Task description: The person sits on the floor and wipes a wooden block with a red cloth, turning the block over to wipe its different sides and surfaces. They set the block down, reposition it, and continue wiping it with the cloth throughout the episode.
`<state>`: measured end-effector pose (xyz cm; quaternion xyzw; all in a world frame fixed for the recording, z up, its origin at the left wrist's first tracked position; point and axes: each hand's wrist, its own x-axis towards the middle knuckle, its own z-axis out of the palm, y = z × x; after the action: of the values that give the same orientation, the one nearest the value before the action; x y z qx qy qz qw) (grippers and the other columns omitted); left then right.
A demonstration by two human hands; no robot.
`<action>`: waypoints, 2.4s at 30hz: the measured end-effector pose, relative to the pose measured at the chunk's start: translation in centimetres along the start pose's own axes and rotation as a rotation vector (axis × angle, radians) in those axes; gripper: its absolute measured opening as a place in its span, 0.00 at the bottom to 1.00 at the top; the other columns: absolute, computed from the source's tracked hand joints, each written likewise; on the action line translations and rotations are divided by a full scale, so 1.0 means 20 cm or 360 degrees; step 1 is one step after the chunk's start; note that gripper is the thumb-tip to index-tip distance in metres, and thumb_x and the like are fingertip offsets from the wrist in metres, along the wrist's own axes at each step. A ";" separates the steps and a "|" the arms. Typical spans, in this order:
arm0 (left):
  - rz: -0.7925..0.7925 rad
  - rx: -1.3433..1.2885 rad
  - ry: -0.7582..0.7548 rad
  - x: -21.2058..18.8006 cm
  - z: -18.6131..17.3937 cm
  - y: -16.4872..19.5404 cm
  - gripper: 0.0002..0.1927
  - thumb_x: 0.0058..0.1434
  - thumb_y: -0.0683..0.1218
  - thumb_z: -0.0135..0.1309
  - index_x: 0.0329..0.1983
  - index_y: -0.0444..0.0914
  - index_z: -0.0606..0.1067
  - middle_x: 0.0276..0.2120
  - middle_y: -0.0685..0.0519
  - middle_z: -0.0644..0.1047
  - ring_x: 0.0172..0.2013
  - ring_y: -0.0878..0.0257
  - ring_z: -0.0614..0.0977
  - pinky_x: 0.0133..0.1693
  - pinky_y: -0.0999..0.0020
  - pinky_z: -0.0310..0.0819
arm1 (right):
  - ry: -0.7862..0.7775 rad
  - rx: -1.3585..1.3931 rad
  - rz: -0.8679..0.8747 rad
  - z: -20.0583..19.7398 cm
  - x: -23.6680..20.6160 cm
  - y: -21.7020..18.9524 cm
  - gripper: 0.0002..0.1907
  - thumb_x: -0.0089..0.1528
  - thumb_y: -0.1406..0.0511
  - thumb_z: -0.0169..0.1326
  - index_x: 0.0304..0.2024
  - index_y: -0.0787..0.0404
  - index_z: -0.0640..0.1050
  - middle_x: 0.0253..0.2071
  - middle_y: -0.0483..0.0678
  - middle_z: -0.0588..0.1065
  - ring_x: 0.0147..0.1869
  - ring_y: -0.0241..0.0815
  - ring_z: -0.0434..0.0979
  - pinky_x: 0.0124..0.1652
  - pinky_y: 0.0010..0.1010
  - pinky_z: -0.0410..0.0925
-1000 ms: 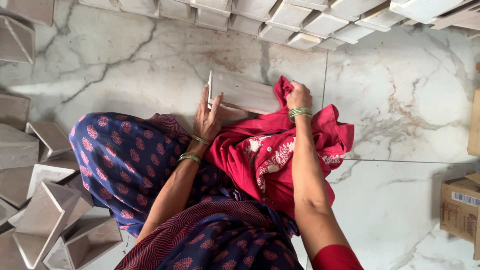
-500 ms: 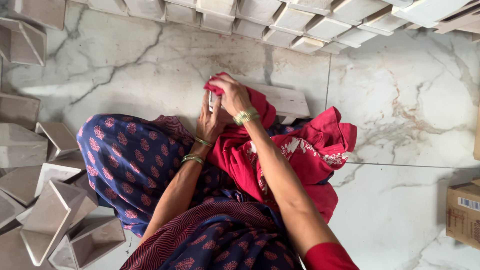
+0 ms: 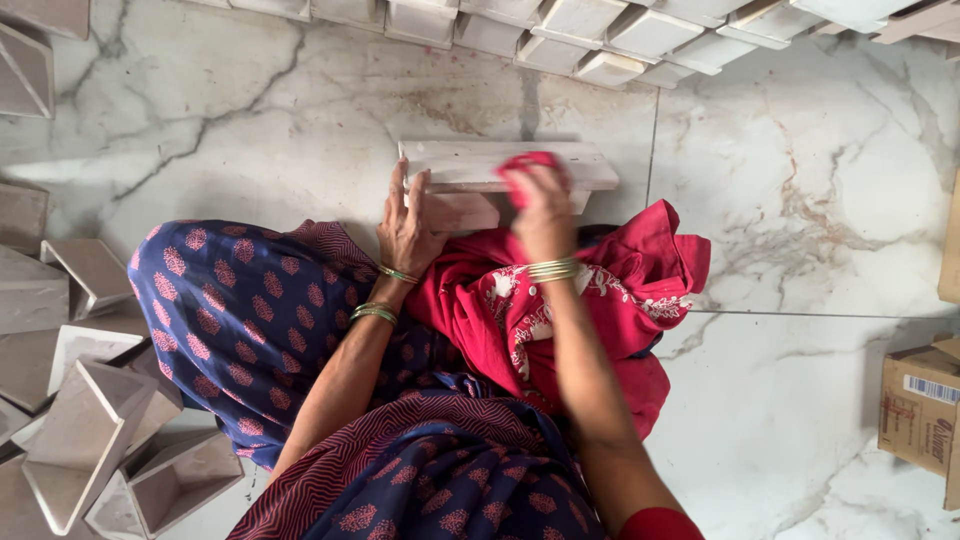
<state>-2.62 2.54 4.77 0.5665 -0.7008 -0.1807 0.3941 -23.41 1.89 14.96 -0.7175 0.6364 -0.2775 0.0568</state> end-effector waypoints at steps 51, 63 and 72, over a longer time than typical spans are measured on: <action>-0.1159 -0.0577 -0.0364 0.25 0.06 -0.13 0.38 0.57 0.71 0.58 0.57 0.38 0.81 0.40 0.44 0.85 0.42 0.55 0.87 0.44 0.66 0.78 | 0.0703 0.1001 0.0721 0.13 -0.04 0.72 0.17 0.57 0.72 0.58 0.49 0.68 0.82 0.43 0.50 0.82 0.46 0.39 0.79 0.51 0.30 0.72; -0.0218 -0.0542 -0.0746 0.20 0.01 -0.16 0.67 0.30 0.51 0.77 0.74 0.41 0.53 0.66 0.42 0.67 0.67 0.44 0.69 0.66 0.56 0.66 | 0.0146 0.1505 0.1218 0.33 -0.33 0.56 0.12 0.56 0.71 0.56 0.42 0.66 0.81 0.29 0.37 0.72 0.29 0.29 0.65 0.29 0.23 0.60; -0.0210 -0.0499 -0.0550 0.16 0.03 -0.13 0.60 0.32 0.54 0.75 0.70 0.39 0.59 0.59 0.44 0.72 0.60 0.45 0.75 0.61 0.55 0.71 | 0.0371 0.1658 0.0986 0.24 -0.27 0.47 0.15 0.57 0.71 0.54 0.46 0.67 0.82 0.37 0.42 0.78 0.40 0.33 0.74 0.43 0.23 0.67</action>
<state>-1.56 -1.28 3.68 0.5038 -0.6826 -0.4068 0.3388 -29.59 3.89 5.10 -0.3422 0.5981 -0.5990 0.4079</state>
